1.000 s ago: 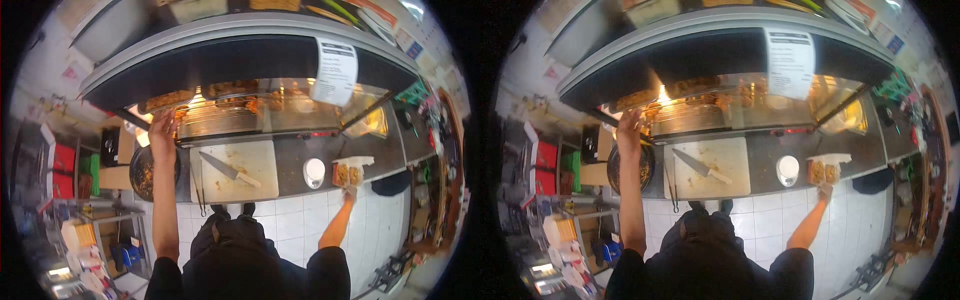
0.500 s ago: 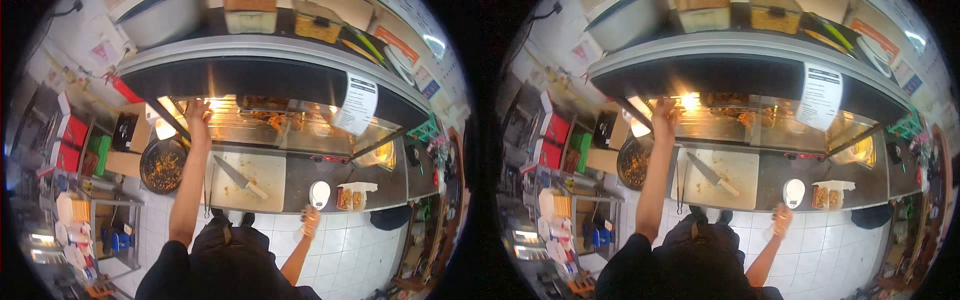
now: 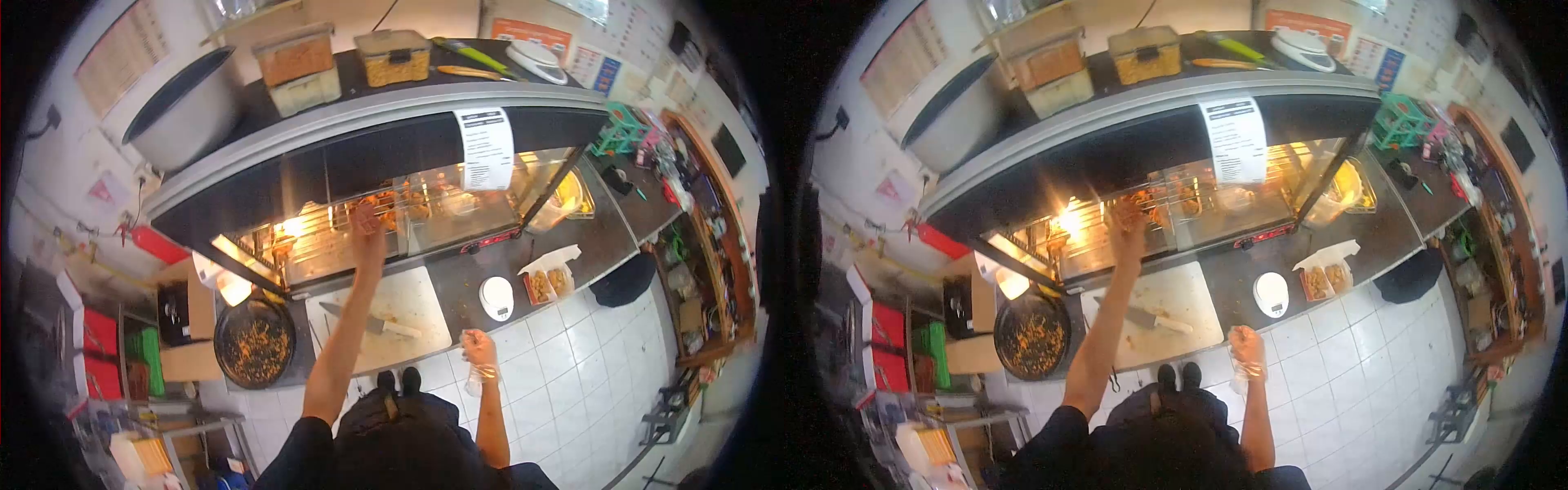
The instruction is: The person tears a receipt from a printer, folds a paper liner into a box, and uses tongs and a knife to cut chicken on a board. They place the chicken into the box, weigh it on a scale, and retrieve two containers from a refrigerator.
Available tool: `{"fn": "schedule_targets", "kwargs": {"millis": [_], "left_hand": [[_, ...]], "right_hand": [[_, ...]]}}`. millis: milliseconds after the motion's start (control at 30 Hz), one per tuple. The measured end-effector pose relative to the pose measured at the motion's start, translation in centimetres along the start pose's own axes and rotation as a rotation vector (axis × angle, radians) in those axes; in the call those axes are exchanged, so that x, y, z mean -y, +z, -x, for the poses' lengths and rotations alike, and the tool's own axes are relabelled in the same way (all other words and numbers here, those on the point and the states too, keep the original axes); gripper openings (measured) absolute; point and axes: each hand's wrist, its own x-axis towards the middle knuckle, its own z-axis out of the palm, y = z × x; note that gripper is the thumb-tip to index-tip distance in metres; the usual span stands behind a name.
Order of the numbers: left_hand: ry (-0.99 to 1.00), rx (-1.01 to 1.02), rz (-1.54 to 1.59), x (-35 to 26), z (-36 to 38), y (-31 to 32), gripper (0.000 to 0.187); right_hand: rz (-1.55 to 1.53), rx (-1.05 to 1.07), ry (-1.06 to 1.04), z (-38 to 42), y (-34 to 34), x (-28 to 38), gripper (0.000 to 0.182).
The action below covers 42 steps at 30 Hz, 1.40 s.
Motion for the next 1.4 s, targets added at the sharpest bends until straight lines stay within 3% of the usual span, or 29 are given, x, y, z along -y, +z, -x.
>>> {"fn": "schedule_targets", "kwargs": {"millis": [33, 67, 133, 167, 233, 267, 333, 367, 433, 500, 567, 667, 767, 867, 933, 1000, 1100, 1133, 1167, 1233, 1300, 1333, 1367, 1400], "left_hand": [[0.217, -0.004, -0.317, 0.8, 0.5, 0.8, 0.037], [0.23, 0.027, -0.303, 0.6, 0.3, 1.3, 0.037], [0.514, 0.071, -0.605, 0.4, 0.2, 3.0, 0.039], [0.528, 0.096, -0.58, 0.6, 0.1, 3.3, 0.039], [0.258, 0.365, -0.611, 1.3, -0.5, 2.3, 0.037], [0.271, 0.391, -0.601, 2.1, -0.8, 2.0, 0.037], [0.626, 0.241, -0.642, 3.4, -1.1, 1.1, 0.031], [0.634, 0.261, -0.633, 2.5, -0.9, 0.5, 0.031], [0.419, 0.283, -0.621, 1.0, -0.6, -1.1, 0.029], [0.441, 0.244, -0.58, 0.9, -0.3, -3.4, 0.03], [0.447, 0.181, -0.545, 1.4, 0.0, -5.8, 0.03], [0.482, -0.036, -0.472, 2.8, -0.3, -9.3, 0.033], [0.549, -0.35, -0.802, 1.7, 0.6, -12.5, 0.035], [0.327, -0.477, -0.822, 2.1, 0.7, -16.2, 0.034], [0.197, -0.591, -0.927, 2.7, 0.6, -17.8, 0.041], [0.201, -0.704, -1.115, 2.4, 1.2, -18.6, 0.048], [0.111, -0.773, -1.282, 0.8, 1.6, -19.4, 0.056], [0.128, -0.814, -1.24, 4.5, 0.4, -24.4, 0.06], [0.112, -0.802, -1.313, 1.4, 1.1, -21.8, 0.062], [0.005, -0.791, -1.415, 2.7, 0.1, -26.2, 0.063], [-0.063, -0.864, -1.477, 0.0, 0.6, -25.2, 0.06], [-0.221, -0.954, -1.52, -2.3, 1.1, -22.9, 0.054], [-0.109, -1.012, -1.607, -0.4, 0.7, -27.0, 0.05], [-0.2, -1.057, -1.533, -0.2, 0.6, -28.9, 0.049]], "right_hand": [[-0.038, -0.018, 0.136, 1.2, -0.5, 0.9, 0.022], [-0.053, -0.052, 0.136, 2.1, -0.5, 1.5, 0.022], [-0.086, -0.103, 0.16, 3.8, -1.0, 2.2, 0.02], [-0.095, -0.139, 0.161, 4.4, -1.0, 1.9, 0.02], [-0.162, -0.183, 0.163, 5.4, -0.3, 1.3, 0.022], [-0.156, -0.195, 0.156, 6.1, -0.2, 1.9, 0.021], [-0.135, -0.231, 0.154, 7.9, -0.3, 3.1, 0.021], [-0.101, -0.24, 0.144, 8.4, -0.3, 3.3, 0.021], [-0.023, -0.252, 0.143, 9.2, -0.8, 0.7, 0.022], [0.059, -0.25, 0.148, 10.4, -2.0, -1.3, 0.023], [-0.077, -0.28, 0.226, 11.7, -4.2, -1.3, 0.023], [-0.071, -0.33, 0.275, 10.6, -8.0, -2.7, 0.02], [0.01, -0.381, 0.236, 6.5, -13.3, -5.5, 0.019], [0.497, -0.483, 0.033, -1.6, -20.0, -11.4, 0.026], [0.625, -0.569, -0.106, -6.9, -24.0, -9.0, 0.027], [0.692, -0.622, -0.051, -12.2, -26.9, -6.6, 0.03], [0.858, -0.421, 0.006, -19.8, -31.9, -7.0, 0.037], [0.93, -0.336, 0.044, -21.1, -32.6, -7.7, 0.04], [0.926, -0.305, 0.025, -22.5, -33.0, -8.1, 0.04], [0.905, -0.113, -0.023, -24.5, -34.0, -8.7, 0.047], [0.835, 0.08, -0.094, -27.3, -34.7, -13.9, 0.049], [0.82, 0.21, -0.125, -28.8, -34.7, -16.6, 0.053], [0.831, 0.168, -0.009, -28.0, -33.7, -14.2, 0.054], [0.831, 0.123, 0.104, -26.9, -33.0, -11.5, 0.055]]}}
